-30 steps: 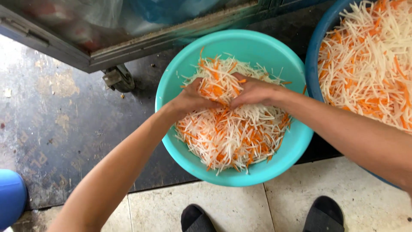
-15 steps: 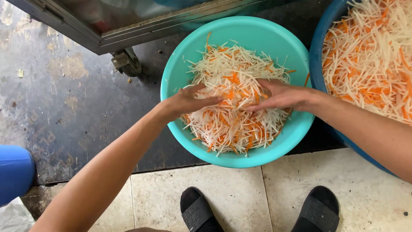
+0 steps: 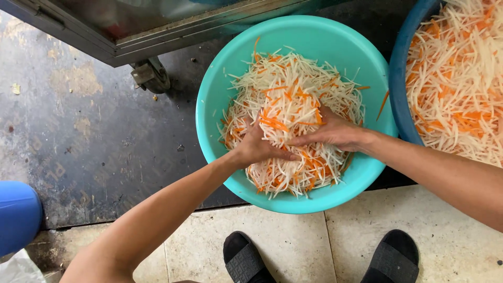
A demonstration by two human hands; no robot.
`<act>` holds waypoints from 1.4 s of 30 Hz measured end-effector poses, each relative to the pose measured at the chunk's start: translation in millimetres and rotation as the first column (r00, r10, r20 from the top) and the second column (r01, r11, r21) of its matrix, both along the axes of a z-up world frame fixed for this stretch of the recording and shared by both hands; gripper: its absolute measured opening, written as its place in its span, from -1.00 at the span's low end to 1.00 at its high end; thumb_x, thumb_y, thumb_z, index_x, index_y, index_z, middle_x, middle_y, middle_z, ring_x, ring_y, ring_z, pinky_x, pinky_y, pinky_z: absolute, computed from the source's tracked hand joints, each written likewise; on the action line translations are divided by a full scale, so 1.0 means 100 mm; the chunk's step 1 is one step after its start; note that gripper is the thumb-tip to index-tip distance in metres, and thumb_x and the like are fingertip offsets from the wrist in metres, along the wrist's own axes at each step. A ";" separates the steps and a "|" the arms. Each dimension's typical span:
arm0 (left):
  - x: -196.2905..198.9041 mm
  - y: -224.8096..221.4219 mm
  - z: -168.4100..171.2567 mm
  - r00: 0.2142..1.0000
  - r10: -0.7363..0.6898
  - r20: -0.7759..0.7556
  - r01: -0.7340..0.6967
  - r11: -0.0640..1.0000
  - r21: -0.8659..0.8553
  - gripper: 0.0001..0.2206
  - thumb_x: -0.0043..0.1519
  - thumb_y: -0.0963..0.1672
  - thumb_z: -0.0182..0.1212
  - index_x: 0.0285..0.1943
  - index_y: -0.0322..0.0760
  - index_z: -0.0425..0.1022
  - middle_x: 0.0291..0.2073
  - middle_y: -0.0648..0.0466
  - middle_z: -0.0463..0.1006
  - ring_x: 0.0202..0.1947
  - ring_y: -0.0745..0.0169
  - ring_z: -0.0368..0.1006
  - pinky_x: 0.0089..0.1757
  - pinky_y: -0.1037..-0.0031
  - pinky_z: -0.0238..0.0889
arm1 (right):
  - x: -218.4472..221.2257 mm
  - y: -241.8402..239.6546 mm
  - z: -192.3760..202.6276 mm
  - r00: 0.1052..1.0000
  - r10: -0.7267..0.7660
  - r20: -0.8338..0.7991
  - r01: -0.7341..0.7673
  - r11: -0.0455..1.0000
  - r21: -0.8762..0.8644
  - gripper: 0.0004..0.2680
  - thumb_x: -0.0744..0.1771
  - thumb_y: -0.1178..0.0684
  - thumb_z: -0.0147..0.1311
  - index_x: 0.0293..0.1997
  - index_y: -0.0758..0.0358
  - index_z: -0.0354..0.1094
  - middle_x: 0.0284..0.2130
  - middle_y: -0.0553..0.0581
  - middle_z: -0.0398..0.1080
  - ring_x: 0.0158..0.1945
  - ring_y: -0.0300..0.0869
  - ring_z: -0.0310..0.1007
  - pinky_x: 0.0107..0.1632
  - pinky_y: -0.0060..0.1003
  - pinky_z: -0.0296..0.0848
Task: Wiping a counter, scraping dough in a mixer, and hand-mixing shredded vegetables in basins.
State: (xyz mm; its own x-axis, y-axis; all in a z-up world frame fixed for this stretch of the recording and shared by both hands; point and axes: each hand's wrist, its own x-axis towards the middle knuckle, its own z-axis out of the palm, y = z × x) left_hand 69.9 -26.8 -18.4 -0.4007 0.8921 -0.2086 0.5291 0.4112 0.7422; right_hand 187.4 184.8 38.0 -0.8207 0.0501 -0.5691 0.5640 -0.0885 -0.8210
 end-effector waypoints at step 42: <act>-0.04 0.34 1.93 0.864 -0.151 0.480 -0.113 0.871 0.479 -0.41 0.06 -0.32 0.49 0.29 -0.36 0.35 0.06 0.00 0.60 0.11 0.17 0.57 0.12 0.29 0.55 | -0.06 0.20 1.31 0.872 -0.076 -0.483 -0.026 0.980 -0.200 -0.49 0.22 0.32 0.28 0.34 0.26 0.25 0.16 0.19 0.47 0.22 -0.08 0.51 0.26 -0.12 0.54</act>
State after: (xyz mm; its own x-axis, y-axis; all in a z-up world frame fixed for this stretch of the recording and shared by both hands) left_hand 66.0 7.5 175.0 -0.3453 0.9350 0.0812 0.0467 -0.0693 0.9965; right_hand 180.9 205.3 168.9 -0.9951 0.0051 -0.0984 0.0930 -0.2824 -0.9548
